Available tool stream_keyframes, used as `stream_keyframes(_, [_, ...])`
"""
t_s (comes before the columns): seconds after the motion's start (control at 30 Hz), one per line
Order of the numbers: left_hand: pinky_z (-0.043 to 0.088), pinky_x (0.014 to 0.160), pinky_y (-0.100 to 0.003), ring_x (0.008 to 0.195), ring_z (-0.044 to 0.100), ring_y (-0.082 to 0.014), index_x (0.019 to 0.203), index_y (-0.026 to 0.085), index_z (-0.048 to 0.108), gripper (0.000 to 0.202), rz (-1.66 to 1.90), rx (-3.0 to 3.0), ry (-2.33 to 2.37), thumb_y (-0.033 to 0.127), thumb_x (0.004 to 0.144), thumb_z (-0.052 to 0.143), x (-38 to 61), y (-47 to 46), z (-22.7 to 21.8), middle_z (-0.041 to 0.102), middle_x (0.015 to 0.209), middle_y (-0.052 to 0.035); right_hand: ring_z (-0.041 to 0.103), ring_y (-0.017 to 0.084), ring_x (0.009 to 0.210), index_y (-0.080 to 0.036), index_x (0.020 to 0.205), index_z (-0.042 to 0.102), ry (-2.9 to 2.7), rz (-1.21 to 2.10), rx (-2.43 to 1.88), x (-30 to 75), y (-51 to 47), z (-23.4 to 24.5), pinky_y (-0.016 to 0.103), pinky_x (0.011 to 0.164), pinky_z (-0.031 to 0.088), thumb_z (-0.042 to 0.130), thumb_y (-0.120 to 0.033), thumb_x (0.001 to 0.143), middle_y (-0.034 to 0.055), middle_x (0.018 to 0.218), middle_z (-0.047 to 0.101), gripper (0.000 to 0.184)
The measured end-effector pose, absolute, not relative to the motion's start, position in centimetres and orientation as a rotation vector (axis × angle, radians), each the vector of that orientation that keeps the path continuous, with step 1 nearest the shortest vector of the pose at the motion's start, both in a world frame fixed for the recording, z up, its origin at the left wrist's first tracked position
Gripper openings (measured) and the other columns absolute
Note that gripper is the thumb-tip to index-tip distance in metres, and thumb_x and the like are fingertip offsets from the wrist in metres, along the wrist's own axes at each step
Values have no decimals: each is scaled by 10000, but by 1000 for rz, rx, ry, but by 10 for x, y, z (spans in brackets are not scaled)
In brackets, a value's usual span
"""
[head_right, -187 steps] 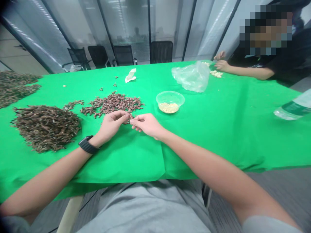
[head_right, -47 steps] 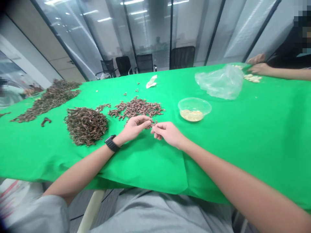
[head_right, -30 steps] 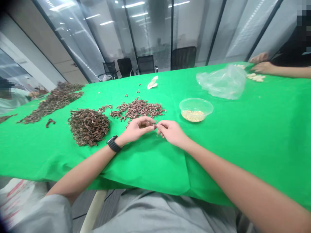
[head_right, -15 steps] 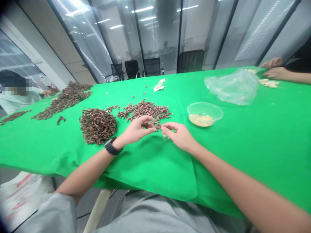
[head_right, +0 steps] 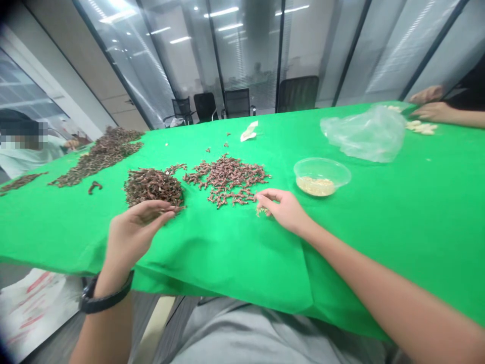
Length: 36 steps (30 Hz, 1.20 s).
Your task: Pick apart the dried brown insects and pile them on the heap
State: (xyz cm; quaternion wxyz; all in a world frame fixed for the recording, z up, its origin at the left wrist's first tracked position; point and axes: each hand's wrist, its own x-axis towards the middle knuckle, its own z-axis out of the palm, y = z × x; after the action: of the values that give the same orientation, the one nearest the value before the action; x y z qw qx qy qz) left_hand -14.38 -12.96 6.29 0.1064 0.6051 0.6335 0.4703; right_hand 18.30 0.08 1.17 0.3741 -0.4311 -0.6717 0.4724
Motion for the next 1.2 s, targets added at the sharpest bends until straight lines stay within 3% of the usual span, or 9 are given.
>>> stream_keyframes(0.17, [610, 866, -394, 889, 768, -260, 944, 232, 761, 264, 1426, 1640, 2209, 453, 801, 780, -180, -149, 53, 803, 943, -35, 577, 140, 615, -174, 940, 738, -1734, 1202, -1097, 183, 1, 11, 301, 625, 503, 650, -703, 814, 65, 828, 727, 551])
stream_keyframes(0.3, [569, 906, -418, 911, 749, -263, 912, 265, 778, 196, 1394, 1862, 2393, 442, 827, 768, -187, -144, 50, 794, 950, -12, 576, 143, 611, -177, 914, 736, -1738, 1207, -1091, 182, 0, 12, 299, 613, 495, 652, -713, 805, 66, 818, 729, 553])
stream_keyframes(0.43, [550, 860, -375, 861, 711, -233, 870, 252, 771, 170, 1468, 2050, 2393, 420, 846, 753, -184, -132, 48, 761, 942, -23, 573, 138, 607, -177, 876, 726, -1735, 1215, -1096, 183, 1, 12, 295, 605, 486, 647, -699, 817, 73, 844, 738, 531])
stream_keyframes(0.57, [512, 739, -344, 742, 668, -213, 889, 239, 752, 196, 1374, 2055, 2467, 431, 856, 736, -183, -124, 43, 740, 865, -24, 572, 140, 605, -186, 837, 722, -1742, 1222, -1091, 183, 0, 13, 293, 595, 487, 667, -693, 799, 67, 828, 737, 512])
stream_keyframes(0.9, [478, 698, -306, 730, 641, -194, 979, 220, 666, 295, 1370, 1973, 2564, 490, 867, 706, -183, -114, 38, 703, 839, -26, 575, 135, 596, -176, 827, 732, -1741, 1246, -1100, 182, 0, 13, 282, 587, 489, 684, -647, 799, 56, 782, 724, 474])
stream_keyframes(1.2, [450, 690, -314, 716, 620, -204, 964, 223, 640, 261, 1318, 2004, 2629, 457, 870, 708, -185, -106, 35, 693, 841, -35, 572, 133, 585, -179, 779, 720, -1738, 1262, -1094, 181, -1, 15, 280, 574, 496, 697, -648, 783, 51, 752, 717, 469])
